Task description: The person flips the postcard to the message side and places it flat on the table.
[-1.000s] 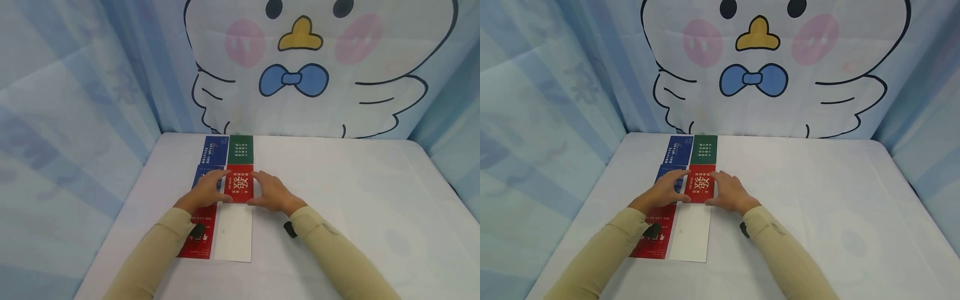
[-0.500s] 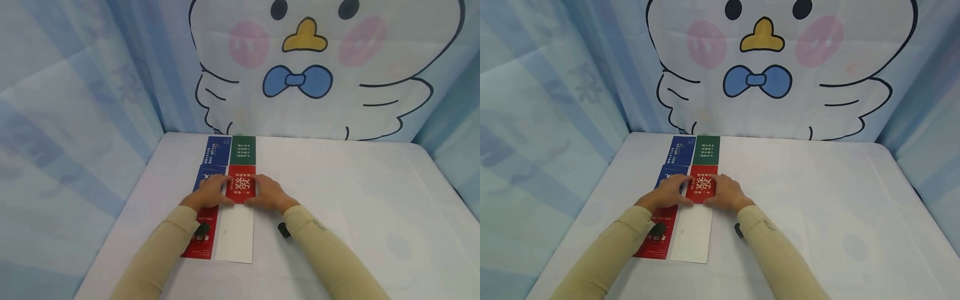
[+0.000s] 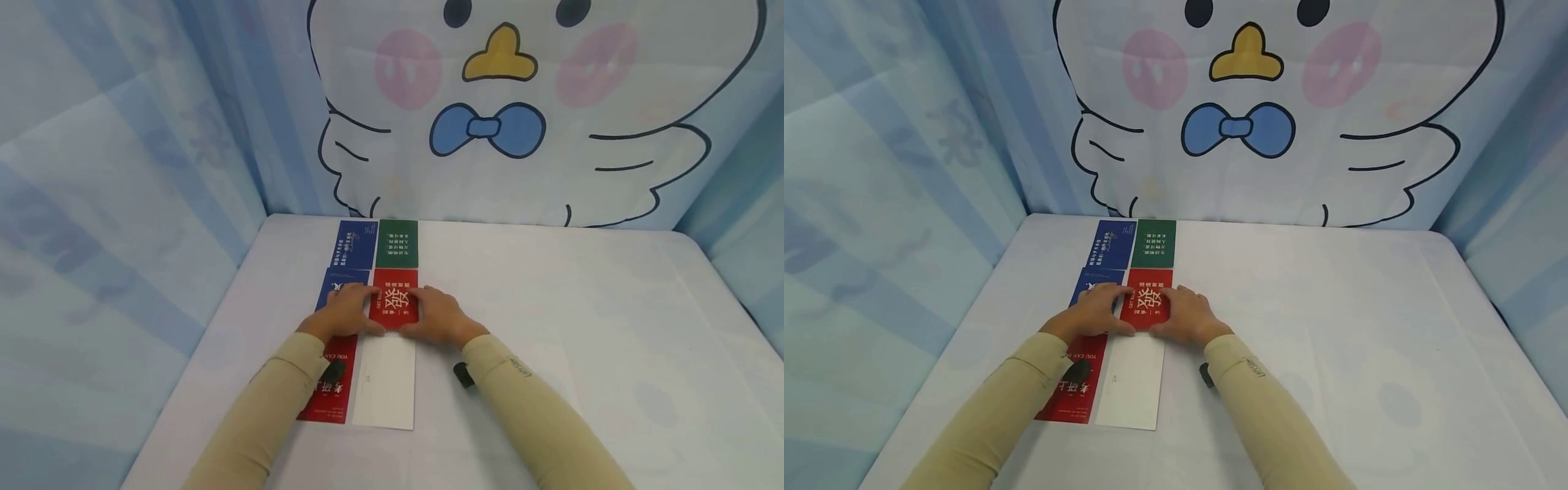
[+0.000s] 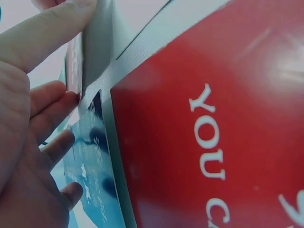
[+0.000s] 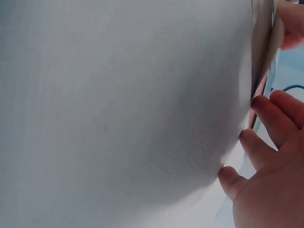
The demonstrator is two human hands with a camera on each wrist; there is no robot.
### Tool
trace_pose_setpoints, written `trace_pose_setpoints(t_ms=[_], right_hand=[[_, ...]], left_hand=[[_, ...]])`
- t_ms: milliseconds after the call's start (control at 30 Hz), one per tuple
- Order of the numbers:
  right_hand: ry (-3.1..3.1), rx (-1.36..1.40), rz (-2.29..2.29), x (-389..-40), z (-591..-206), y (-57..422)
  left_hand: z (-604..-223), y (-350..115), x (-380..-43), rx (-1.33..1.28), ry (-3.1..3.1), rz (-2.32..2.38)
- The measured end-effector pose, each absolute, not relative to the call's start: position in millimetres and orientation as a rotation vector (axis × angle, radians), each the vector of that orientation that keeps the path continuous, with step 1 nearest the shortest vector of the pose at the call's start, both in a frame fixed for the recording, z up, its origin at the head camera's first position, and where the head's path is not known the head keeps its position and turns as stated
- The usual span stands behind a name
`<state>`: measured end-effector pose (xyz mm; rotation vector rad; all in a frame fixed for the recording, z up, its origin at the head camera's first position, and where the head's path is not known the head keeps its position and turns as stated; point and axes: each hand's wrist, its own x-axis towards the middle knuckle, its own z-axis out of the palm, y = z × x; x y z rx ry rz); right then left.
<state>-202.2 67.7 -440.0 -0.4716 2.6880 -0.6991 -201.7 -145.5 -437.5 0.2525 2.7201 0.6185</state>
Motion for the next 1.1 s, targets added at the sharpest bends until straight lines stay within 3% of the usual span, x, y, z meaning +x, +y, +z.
trace_pose_setpoints(t_ms=[1100], right_hand=[[2.740,-0.426,-0.826,-202.4,-440.0,71.1]], left_hand=[[-427.5,-144.3,-194.0,0.231,2.776,0.601]])
